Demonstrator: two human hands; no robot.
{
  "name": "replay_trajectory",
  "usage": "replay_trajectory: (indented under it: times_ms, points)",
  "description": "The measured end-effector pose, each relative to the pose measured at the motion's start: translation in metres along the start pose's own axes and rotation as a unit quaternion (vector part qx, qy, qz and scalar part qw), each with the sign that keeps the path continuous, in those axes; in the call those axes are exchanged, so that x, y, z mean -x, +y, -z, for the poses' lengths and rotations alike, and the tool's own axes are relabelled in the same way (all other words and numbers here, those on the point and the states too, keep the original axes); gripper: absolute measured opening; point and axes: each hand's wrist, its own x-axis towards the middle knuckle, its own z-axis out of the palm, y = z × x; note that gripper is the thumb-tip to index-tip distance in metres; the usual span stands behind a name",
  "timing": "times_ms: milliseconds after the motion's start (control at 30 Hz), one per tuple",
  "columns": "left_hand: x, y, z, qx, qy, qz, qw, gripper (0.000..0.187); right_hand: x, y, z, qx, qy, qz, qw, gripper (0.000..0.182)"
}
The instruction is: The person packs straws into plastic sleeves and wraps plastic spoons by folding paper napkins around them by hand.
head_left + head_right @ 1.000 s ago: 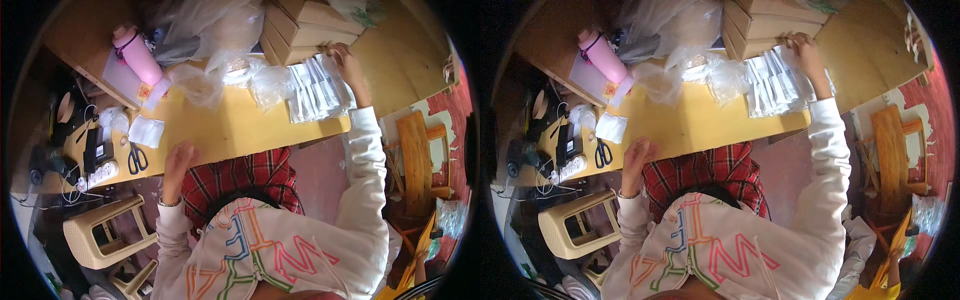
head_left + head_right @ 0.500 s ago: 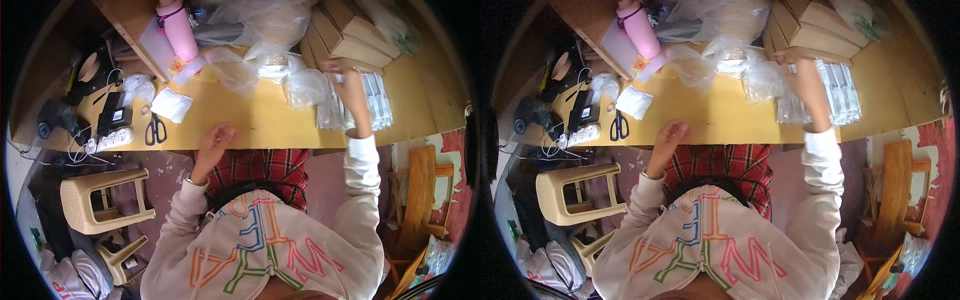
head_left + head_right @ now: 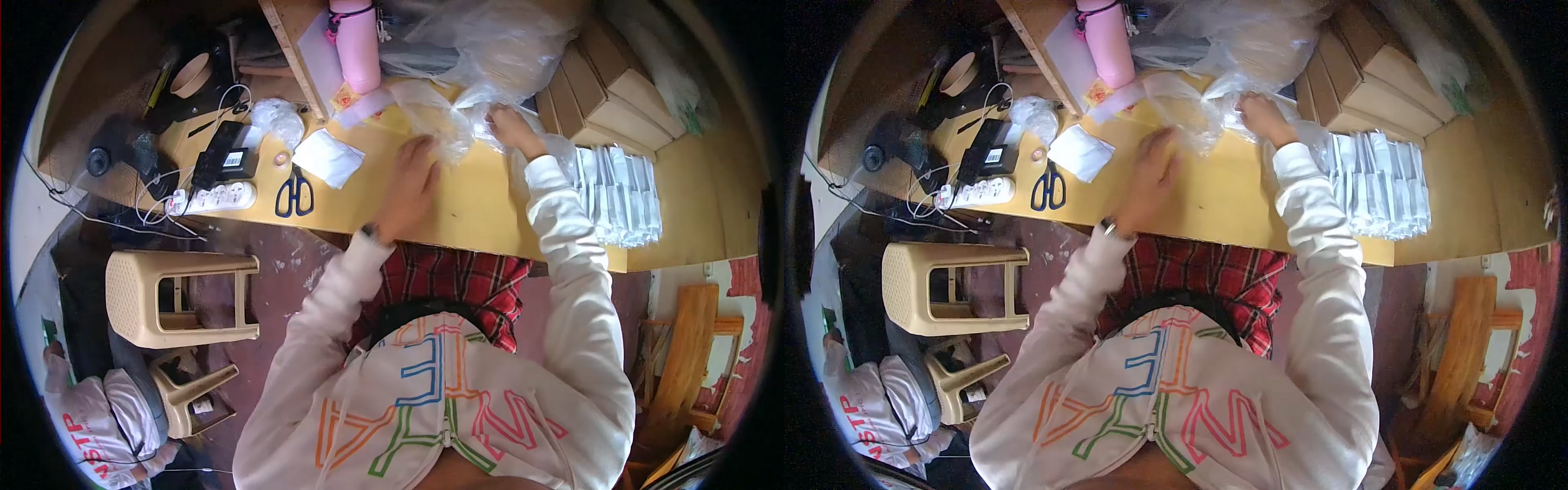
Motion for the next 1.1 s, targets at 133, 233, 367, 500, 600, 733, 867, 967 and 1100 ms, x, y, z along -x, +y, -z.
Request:
replay_trajectory:
  times_ms: [133,233,367,500,600,733,867,967,1100]
  points:
    - [-0.017,-0.051,-0.070,-0.204,-0.009,-0.037,0.978,0.047,0.014,-0.008,-0.002,0.019,0.083,0.019,0.996,0.017]
    - [-0.012,-0.061,-0.082,-0.274,-0.027,-0.027,0.961,0.047,0.019,-0.014,0.004,0.006,0.082,-0.018,0.996,0.019]
    - [-0.010,-0.060,-0.075,-0.234,-0.024,-0.012,0.972,0.039,0.020,-0.012,-0.003,-0.005,0.064,-0.074,0.995,0.023]
    - [-0.011,-0.058,-0.067,-0.215,-0.042,0.000,0.976,0.039,0.023,-0.043,0.013,-0.145,0.238,-0.151,0.948,0.025]
    - [-0.011,-0.048,-0.064,-0.157,-0.006,0.039,0.987,0.045,0.030,-0.094,0.023,-0.208,0.338,-0.128,0.909,0.031]
    - [-0.012,-0.041,-0.057,-0.084,0.056,0.051,0.994,0.048,0.034,-0.128,-0.004,-0.231,0.253,-0.082,0.936,0.042]
    - [-0.007,-0.037,-0.060,0.060,0.131,0.088,0.986,0.044,0.028,-0.123,-0.033,-0.260,0.222,-0.098,0.934,0.045]
    - [-0.013,-0.017,-0.047,-0.023,0.182,0.031,0.983,0.044,0.019,-0.118,-0.026,-0.300,0.263,-0.109,0.910,0.042]
    - [0.000,-0.007,-0.022,-0.118,0.206,0.016,0.971,0.046,0.040,-0.146,0.009,-0.320,0.348,-0.071,0.878,0.041]
